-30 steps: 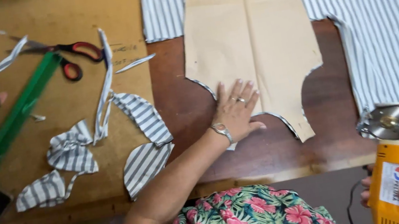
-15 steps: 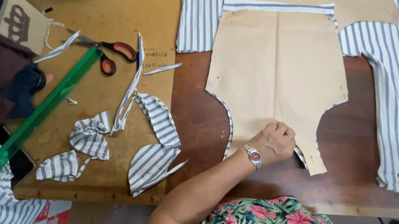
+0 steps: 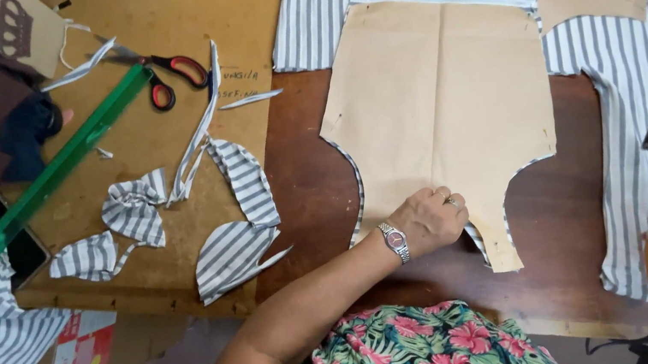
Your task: The person uses an electric rotary cutter to cut a piece of striped fabric along the edges of a pinned paper pattern. They guide the tool around the pattern's curves and straight lines, then remove the cut fabric piece and the paper pattern from the table.
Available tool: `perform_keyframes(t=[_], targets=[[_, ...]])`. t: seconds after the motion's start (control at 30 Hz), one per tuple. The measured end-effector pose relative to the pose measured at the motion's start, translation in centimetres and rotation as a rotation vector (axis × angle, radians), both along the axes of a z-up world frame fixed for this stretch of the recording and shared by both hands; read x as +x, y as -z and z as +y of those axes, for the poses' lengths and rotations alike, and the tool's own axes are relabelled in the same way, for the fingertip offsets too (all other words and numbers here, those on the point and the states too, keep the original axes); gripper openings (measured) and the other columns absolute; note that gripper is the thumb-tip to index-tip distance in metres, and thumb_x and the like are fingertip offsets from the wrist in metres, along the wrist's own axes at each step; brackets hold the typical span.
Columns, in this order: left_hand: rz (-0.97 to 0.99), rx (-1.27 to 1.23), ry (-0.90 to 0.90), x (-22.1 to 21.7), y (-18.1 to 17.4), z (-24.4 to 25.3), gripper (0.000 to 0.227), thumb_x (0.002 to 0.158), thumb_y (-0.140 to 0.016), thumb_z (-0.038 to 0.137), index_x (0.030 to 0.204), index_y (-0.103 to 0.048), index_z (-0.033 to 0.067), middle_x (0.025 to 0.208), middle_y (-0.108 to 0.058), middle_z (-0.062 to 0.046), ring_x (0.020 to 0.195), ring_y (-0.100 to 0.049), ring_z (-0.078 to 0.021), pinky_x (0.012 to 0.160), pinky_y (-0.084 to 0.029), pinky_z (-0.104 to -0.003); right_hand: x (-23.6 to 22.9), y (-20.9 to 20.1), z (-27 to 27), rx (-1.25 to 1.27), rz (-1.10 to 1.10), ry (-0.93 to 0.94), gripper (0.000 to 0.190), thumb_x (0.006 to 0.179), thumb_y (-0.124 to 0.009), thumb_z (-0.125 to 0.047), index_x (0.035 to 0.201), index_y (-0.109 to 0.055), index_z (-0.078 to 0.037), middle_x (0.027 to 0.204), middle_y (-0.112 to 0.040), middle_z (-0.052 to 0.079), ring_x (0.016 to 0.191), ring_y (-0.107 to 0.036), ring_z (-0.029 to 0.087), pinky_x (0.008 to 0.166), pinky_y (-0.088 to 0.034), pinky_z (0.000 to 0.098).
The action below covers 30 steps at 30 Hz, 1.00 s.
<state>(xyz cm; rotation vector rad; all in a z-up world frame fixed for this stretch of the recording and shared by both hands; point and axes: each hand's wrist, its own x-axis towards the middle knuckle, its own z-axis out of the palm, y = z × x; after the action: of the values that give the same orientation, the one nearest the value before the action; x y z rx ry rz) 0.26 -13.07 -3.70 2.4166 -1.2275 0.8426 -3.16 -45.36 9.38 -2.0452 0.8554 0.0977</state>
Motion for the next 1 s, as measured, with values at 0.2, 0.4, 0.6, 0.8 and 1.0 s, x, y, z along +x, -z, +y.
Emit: perform_keyframes(t=[0.2,0.4,0.6,0.8,1.0], targets=[[-0.099,-0.021,0.064,-2.4,-2.8,2.3,0.017,0.084,-0.059,-0.01,0.08,-0.068,0.0036,0.075,-0.065,-0.009,0.066,-0.059,-0.02,0.056,-0.042,-0.029,0.1,8.6,-9.5,-0.544,-0.273,-0.253,0.057,0.096,-0.09,-0.01,0.135,-0.054,0.01,0.112,-0.065,0.031,0.089,-0.067,0.039,0.067,-0.053,0.0489],[-0.055,-0.007,0.102,-4.4,-5.0,5.0,0.014,0.09,-0.066,-0.007,0.082,-0.072,0.0019,0.071,-0.067,-0.008,0.065,-0.063,-0.0189,0.058,-0.051,-0.027,0.7,3.7,-4.9,-0.997,0.353,-0.253,0.069,0.08,-0.063,-0.054,0.128,-0.058,-0.005,0.095,-0.078,0.022,0.086,-0.075,0.048,0.068,-0.053,0.053],[-0.114,0.017,0.04,-6.0,-7.0,9.2,0.021,0.089,-0.055,-0.014,0.08,-0.065,0.0021,0.073,-0.057,-0.007,0.067,-0.052,-0.0201,0.061,-0.048,-0.031,0.3,4.5,-3.7,-1.085,0.332,-0.285,0.067,0.085,-0.067,-0.053,0.129,-0.053,-0.005,0.106,-0.071,0.017,0.087,-0.074,0.041,0.063,-0.056,0.0529],[-0.02,-0.067,-0.034,-7.0,-8.5,14.1,0.027,0.092,-0.061,-0.013,0.075,-0.055,0.0066,0.07,-0.049,-0.005,0.066,-0.05,-0.0206,0.063,-0.051,-0.031,-1.0,2.9,-1.4,-0.946,0.382,-0.288,0.083,0.09,-0.068,-0.052,0.154,-0.041,-0.005,0.127,-0.066,0.022,0.107,-0.068,0.045,0.075,-0.057,0.0582],[0.052,-0.189,-0.059,-8.3,-8.1,18.5,0.018,0.088,-0.056,-0.012,0.081,-0.06,0.0041,0.083,-0.058,-0.01,0.078,-0.062,-0.0262,0.083,-0.058,-0.043,1.5,6.3,4.3,-1.009,-0.473,-0.532,0.054,0.091,-0.075,-0.024,0.137,-0.063,0.002,0.125,-0.067,0.026,0.114,-0.061,0.044,0.098,-0.046,0.0519]])
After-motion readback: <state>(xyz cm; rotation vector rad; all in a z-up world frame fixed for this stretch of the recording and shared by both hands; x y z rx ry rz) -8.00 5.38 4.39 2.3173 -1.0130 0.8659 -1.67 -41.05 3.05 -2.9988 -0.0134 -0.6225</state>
